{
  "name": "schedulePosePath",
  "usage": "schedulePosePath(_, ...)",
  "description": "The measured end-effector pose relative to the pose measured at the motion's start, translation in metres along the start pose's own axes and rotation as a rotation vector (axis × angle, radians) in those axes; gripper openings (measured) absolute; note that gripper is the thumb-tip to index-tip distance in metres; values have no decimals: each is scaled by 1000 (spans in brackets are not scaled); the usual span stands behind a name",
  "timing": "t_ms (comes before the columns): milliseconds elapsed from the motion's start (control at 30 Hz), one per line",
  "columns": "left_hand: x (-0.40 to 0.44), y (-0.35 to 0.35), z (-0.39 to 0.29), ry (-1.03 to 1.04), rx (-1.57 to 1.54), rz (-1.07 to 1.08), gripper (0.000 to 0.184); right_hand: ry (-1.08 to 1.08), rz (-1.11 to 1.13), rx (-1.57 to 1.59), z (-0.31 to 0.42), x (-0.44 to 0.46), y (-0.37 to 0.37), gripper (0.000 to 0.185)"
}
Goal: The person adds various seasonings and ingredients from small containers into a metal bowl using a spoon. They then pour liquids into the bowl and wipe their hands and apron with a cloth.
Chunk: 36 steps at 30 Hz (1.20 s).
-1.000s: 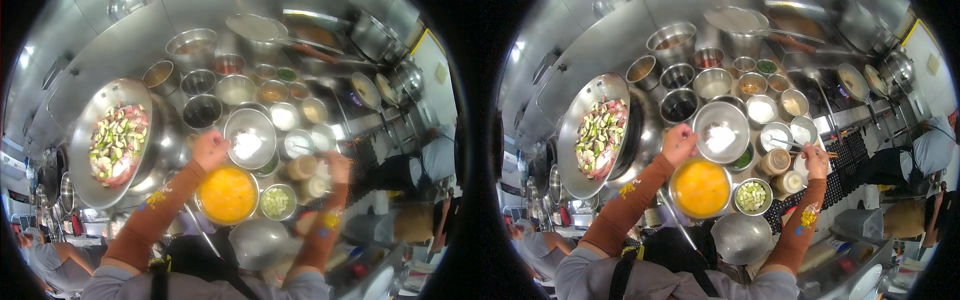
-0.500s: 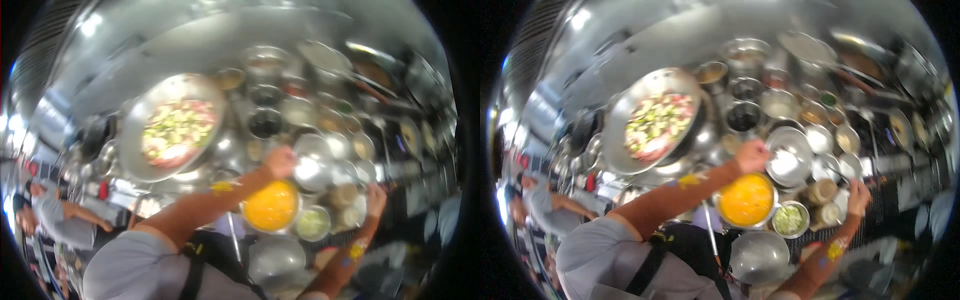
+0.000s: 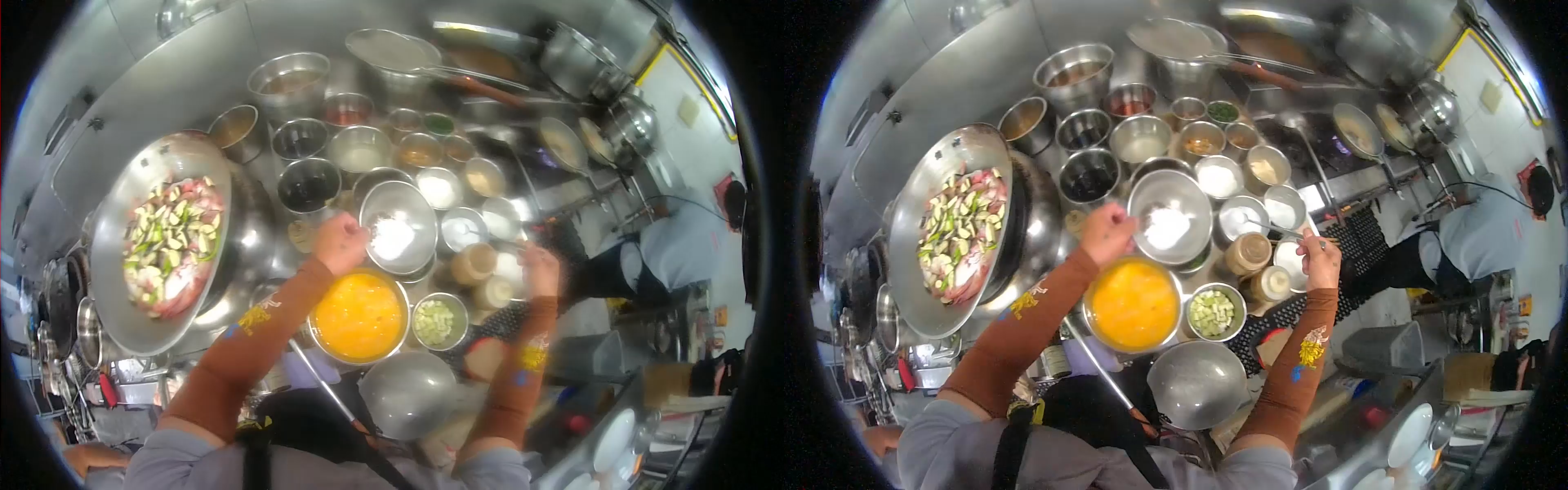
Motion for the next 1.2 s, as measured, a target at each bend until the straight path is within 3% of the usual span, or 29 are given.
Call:
schedulePosePath(133,5,6,1,2,60,20,22,2,-9,27,36,-9,-1,30)
schedulePosePath(233,5,9,2,-13,100,14,23,-131,27,-218,34,7,12,29)
schedulePosePath(300,10,11,9,61,119,-10,25,-349,194,-326,-1,28,23,32)
schedulePosePath(367,14,10,15,59,87,-10,25,-291,233,-364,-12,30,39,34)
schedulePosePath(400,16,9,16,60,77,-9,25,-387,244,-388,-8,28,48,34)
schedulePosePath(500,14,2,11,70,60,-7,25,-233,232,-378,3,16,55,32)
schedulePosePath(633,12,-6,2,128,89,-50,24,36,111,-123,-14,13,39,28)
schedulePosePath(767,13,-9,-7,148,155,-73,23,54,22,-48,6,2,20,27)
schedulePosePath(833,15,-8,-10,162,172,-75,23,-79,65,-66,19,6,9,27)
schedulePosePath(900,16,0,-14,176,175,-67,24,-73,20,2,44,-3,10,28)
schedulePosePath(1100,24,10,-5,57,89,-1,19,-192,-70,-185,50,8,9,29)
schedulePosePath(1200,10,-9,-15,-166,-201,-16,12,-226,-56,-233,38,9,2,29)
Point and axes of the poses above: each hand's wrist, its own x-axis towards the middle knuckle, its own y-axis out of the palm, z = x × y, the point moved 6 cm from there along x, towards the middle knuckle, and after that the axes turned 10 degrees about -y, right-handed, at the moved point
